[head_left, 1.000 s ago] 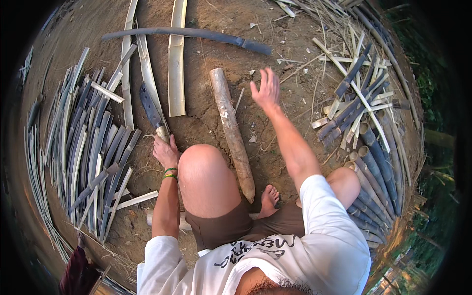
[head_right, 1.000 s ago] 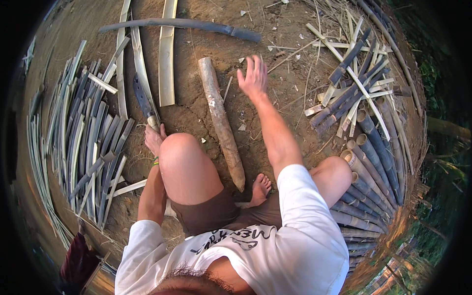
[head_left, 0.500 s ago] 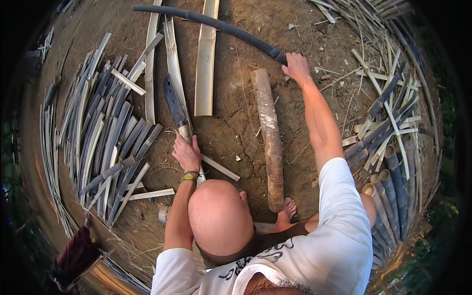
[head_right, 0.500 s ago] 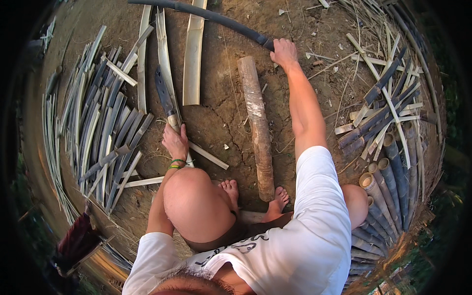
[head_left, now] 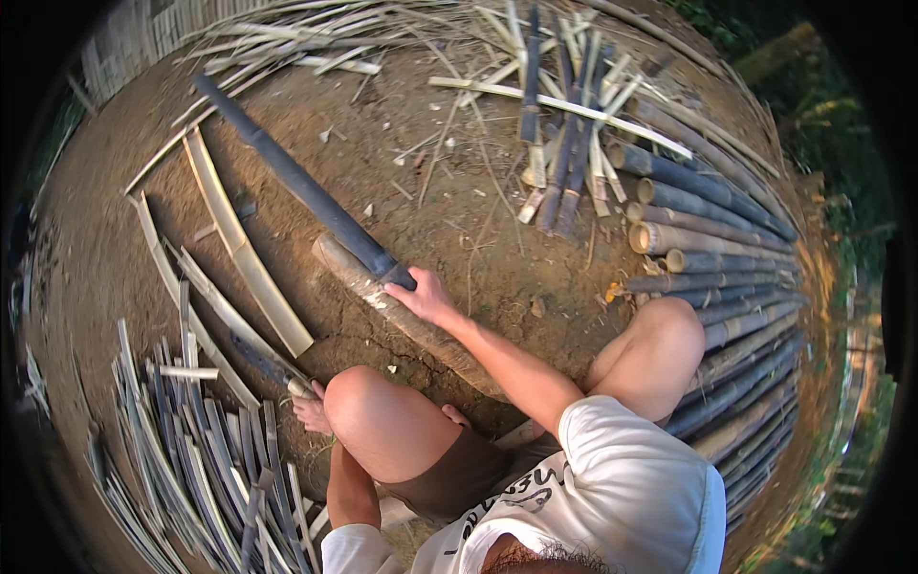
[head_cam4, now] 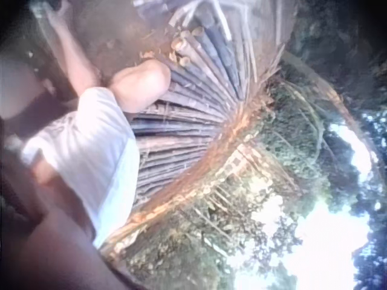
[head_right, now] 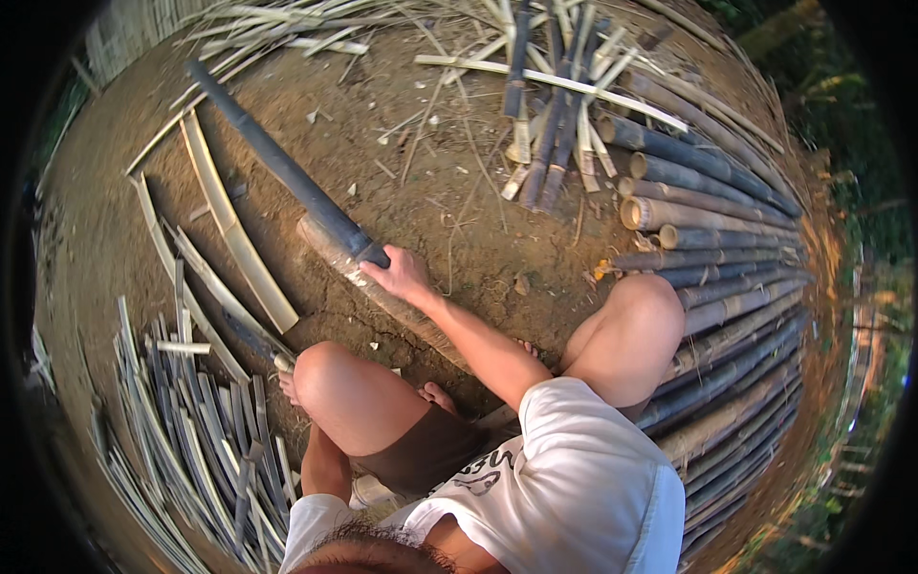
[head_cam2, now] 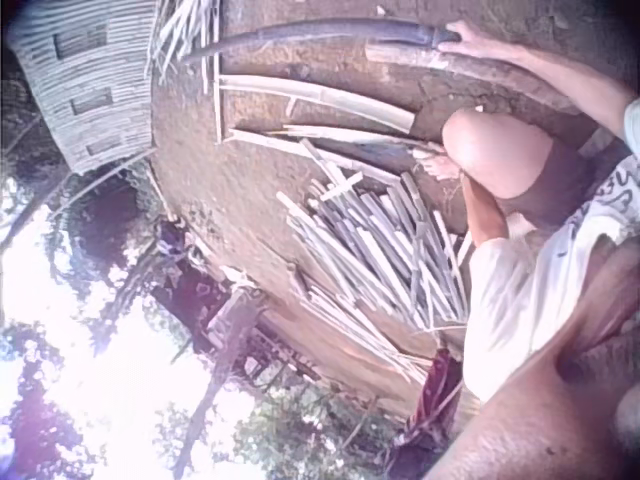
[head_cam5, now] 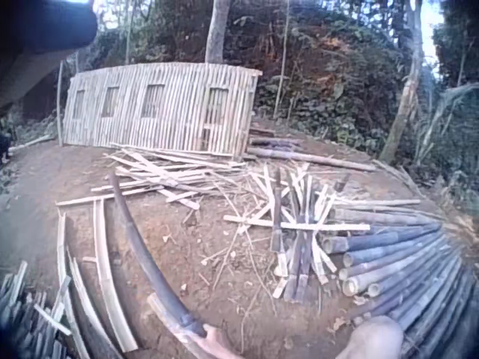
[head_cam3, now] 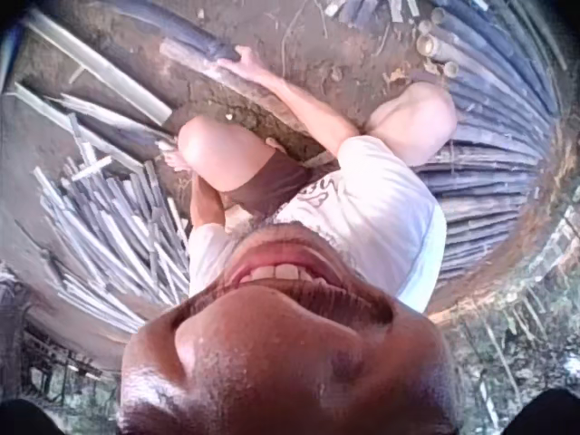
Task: The person processes bamboo by hand using a cleaver-like tool to shave, split, and refine bamboo strips while sitting on the ground.
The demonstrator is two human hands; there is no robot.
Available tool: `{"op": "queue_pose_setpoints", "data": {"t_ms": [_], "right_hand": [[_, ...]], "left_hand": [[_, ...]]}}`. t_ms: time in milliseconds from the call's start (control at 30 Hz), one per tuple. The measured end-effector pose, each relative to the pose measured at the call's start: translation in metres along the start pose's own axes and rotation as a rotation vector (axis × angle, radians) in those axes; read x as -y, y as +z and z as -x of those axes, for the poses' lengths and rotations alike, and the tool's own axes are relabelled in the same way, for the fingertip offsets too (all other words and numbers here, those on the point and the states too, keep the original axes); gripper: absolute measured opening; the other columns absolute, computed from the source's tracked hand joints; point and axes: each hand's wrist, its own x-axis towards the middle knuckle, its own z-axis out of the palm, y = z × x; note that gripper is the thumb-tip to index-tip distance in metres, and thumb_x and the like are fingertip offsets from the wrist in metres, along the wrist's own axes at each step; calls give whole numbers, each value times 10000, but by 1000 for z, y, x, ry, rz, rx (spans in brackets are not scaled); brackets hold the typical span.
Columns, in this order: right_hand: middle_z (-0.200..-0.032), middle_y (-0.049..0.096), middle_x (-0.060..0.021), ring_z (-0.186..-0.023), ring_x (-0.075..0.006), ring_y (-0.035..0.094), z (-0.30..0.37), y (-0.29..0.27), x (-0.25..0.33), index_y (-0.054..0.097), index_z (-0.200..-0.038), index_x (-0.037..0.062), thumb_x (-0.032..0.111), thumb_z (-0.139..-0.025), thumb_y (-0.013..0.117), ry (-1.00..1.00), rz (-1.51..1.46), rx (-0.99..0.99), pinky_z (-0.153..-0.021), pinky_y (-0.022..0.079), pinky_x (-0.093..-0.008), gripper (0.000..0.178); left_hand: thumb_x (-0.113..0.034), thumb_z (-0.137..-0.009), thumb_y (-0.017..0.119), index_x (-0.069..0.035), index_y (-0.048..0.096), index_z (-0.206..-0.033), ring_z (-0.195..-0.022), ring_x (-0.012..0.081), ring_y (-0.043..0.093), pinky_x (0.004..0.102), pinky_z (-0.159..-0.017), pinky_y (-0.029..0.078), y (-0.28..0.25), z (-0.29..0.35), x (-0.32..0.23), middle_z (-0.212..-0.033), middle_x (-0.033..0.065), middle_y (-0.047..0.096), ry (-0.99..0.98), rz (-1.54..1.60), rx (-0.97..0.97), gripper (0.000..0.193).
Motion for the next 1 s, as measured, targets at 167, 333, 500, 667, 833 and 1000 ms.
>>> {"op": "queue_pose_setpoints", "data": {"t_ms": [167, 333, 500, 667, 833, 1000], "right_hand": [[-714, 667, -221, -678, -412, 676, 63, -60, -18, 647, -853, -14, 524, -892, 682, 147, 143, -543, -623, 510, -512, 541], [-792, 706, -243, -776, -428, 707, 22, -151, -14, 691, -877, -19, 557, -876, 685, 301, 157, -803, -705, 540, -526, 576], [-917, 718, -314, -903, -459, 710, -50, -268, 16, 734, -897, -115, 611, -879, 635, 371, 98, -785, -823, 555, -525, 733], [-1491, 398, -354, -1385, -449, 427, -85, -282, 19, 365, -1462, -118, 647, -917, 552, 453, 195, -695, -1128, 381, -481, 958], [-1581, 244, -355, -1468, -468, 299, 13, -116, 3, 284, -1536, -73, 730, -936, 456, 173, 349, -206, -1190, 305, -558, 1017], [-1564, 245, -342, -1459, -491, 272, 129, 2, -45, 149, -1585, -9, 686, -820, 649, 75, 466, 132, -1184, 244, -618, 1148]], "left_hand": [[-691, -942, 490, -44, 486, -1323, -1083, 393, 585, 579, -843, 471, 16, -12, 13, -1135, 168, 560, 68, -22, -20, 750], [-642, -970, 487, -38, 471, -1334, -1115, 384, 576, 568, -853, 469, 1, -8, 6, -1142, 171, 562, 38, -42, 38, 706], [-656, -952, 511, -43, 489, -1315, -1080, 378, 600, 561, -821, 488, 10, -12, 13, -1130, 168, 580, 58, -31, 12, 712], [-703, -923, 512, -54, 512, -1282, -999, 373, 633, 555, -763, 503, 48, -23, 34, -1073, 145, 599, 111, 53, -129, 742], [-724, -914, 505, -64, 506, -1275, -973, 370, 642, 555, -725, 505, 46, -18, 31, -1040, 135, 601, 95, 49, -145, 752], [-712, -913, 516, -67, 507, -1259, -980, 379, 642, 563, -737, 511, 45, -21, 34, -1054, 143, 605, 102, 50, -145, 732]]}}
